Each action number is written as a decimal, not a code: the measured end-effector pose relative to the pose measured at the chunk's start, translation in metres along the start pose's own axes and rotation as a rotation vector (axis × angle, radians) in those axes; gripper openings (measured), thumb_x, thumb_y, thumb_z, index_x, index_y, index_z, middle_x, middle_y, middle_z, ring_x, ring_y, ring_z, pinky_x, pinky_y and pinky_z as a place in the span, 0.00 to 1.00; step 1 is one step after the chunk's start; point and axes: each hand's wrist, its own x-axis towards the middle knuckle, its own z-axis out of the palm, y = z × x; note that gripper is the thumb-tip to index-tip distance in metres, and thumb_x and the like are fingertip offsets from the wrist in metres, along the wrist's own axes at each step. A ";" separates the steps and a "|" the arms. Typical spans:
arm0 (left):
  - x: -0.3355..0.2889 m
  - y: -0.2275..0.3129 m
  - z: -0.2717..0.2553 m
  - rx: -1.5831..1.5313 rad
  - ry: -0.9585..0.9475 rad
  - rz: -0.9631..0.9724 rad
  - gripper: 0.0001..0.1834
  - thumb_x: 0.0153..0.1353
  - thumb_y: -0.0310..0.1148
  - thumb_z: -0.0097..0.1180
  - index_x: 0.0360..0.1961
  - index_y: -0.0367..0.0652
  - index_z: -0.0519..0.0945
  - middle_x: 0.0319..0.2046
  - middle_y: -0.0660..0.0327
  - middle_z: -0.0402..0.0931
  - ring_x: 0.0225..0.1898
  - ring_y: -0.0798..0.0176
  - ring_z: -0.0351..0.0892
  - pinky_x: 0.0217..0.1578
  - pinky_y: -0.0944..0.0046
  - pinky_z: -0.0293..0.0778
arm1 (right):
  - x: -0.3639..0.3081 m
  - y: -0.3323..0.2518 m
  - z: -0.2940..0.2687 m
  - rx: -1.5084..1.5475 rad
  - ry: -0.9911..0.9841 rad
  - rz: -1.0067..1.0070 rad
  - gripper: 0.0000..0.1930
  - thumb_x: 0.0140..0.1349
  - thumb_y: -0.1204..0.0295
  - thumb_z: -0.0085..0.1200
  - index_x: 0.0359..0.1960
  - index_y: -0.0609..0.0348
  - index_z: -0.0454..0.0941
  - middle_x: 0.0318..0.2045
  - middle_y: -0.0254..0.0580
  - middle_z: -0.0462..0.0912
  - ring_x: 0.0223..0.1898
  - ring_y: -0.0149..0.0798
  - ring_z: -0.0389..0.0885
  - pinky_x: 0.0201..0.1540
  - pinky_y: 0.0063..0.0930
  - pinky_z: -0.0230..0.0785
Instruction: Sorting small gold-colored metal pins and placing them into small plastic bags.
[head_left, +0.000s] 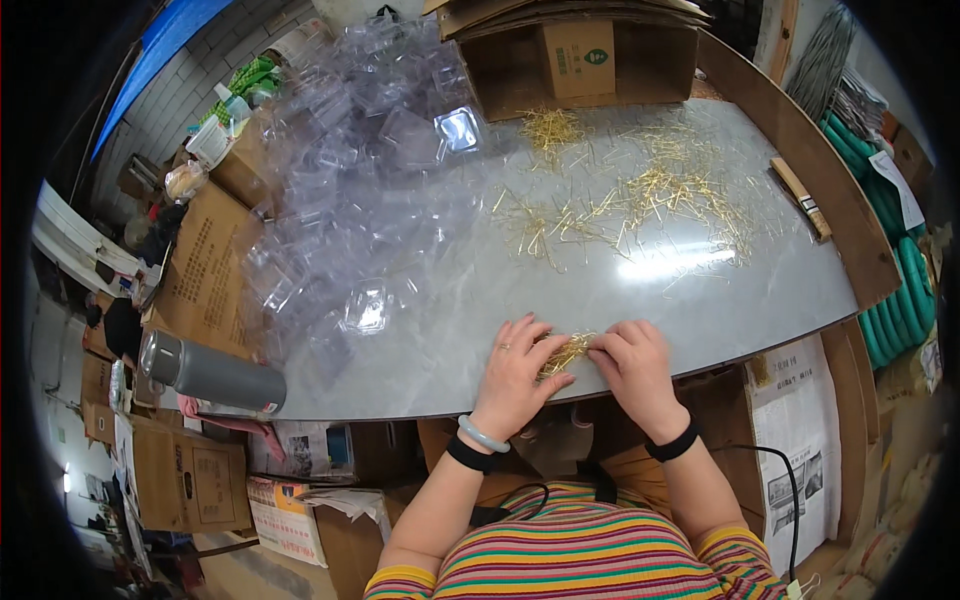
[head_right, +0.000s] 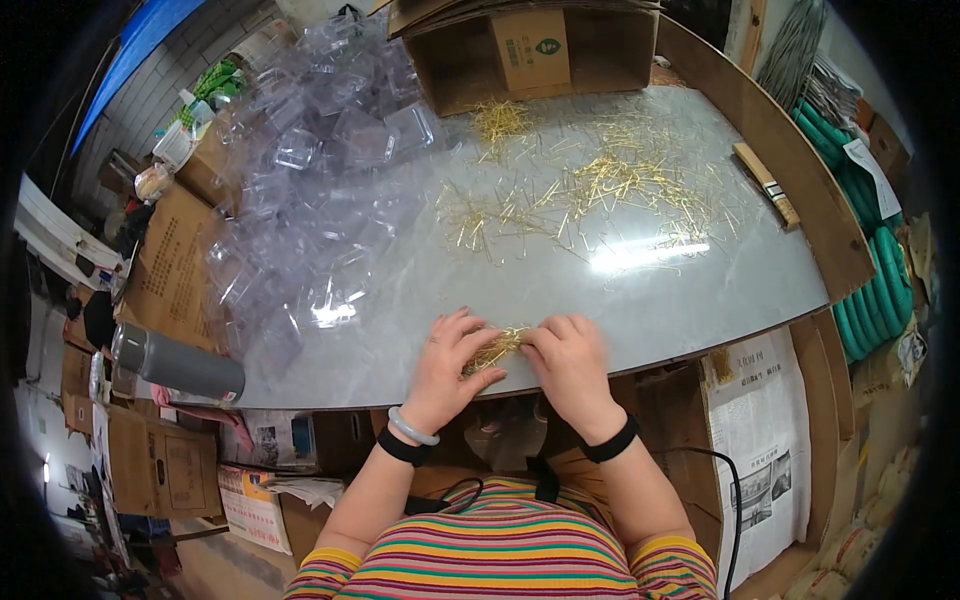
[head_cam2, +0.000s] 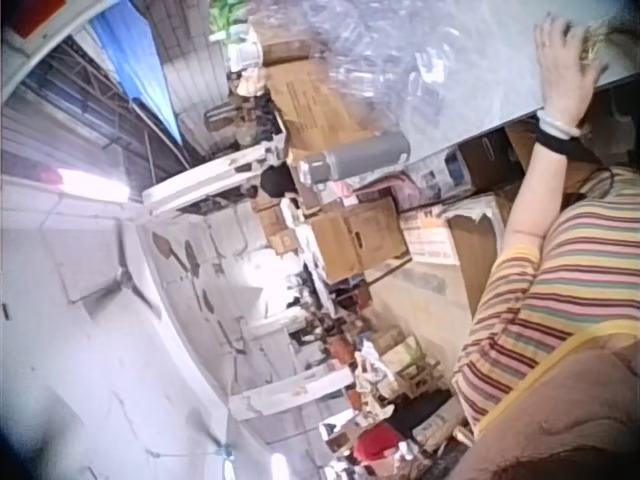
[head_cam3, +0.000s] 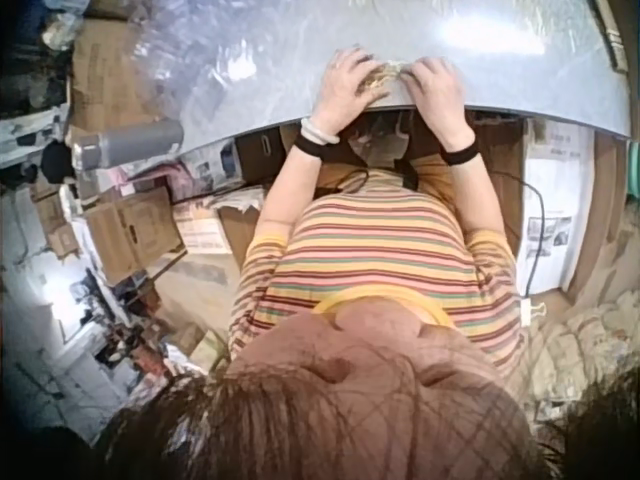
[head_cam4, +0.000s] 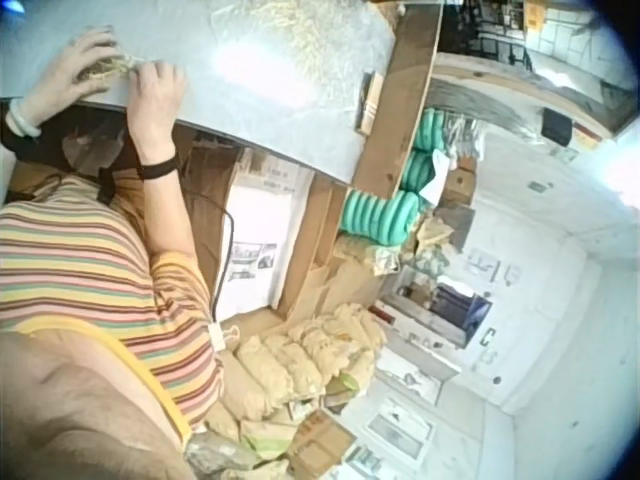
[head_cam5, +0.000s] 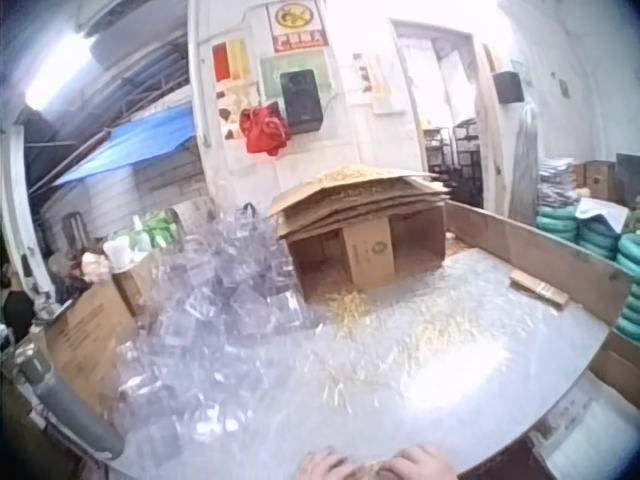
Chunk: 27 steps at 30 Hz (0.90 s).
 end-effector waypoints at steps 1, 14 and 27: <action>0.000 0.000 -0.001 -0.015 0.027 -0.004 0.29 0.52 0.41 0.71 0.55 0.46 0.79 0.55 0.54 0.74 0.63 0.41 0.68 0.66 0.43 0.60 | 0.003 -0.001 0.003 0.006 0.013 -0.015 0.06 0.54 0.76 0.64 0.32 0.54 0.81 0.33 0.36 0.78 0.39 0.45 0.75 0.44 0.39 0.68; -0.010 -0.003 0.002 -0.105 0.069 -0.092 0.52 0.48 0.38 0.75 0.71 0.39 0.58 0.64 0.46 0.64 0.65 0.40 0.65 0.64 0.49 0.66 | 0.008 -0.007 0.008 0.235 -0.283 -0.128 0.28 0.59 0.72 0.62 0.61 0.62 0.70 0.60 0.52 0.73 0.62 0.55 0.71 0.62 0.43 0.66; -0.020 -0.024 -0.027 0.032 -0.041 -0.044 0.49 0.45 0.38 0.77 0.68 0.37 0.66 0.62 0.48 0.70 0.68 0.40 0.62 0.66 0.47 0.62 | 0.016 -0.012 0.003 0.003 -0.317 -0.242 0.27 0.59 0.67 0.62 0.59 0.60 0.71 0.56 0.48 0.74 0.64 0.53 0.69 0.68 0.49 0.60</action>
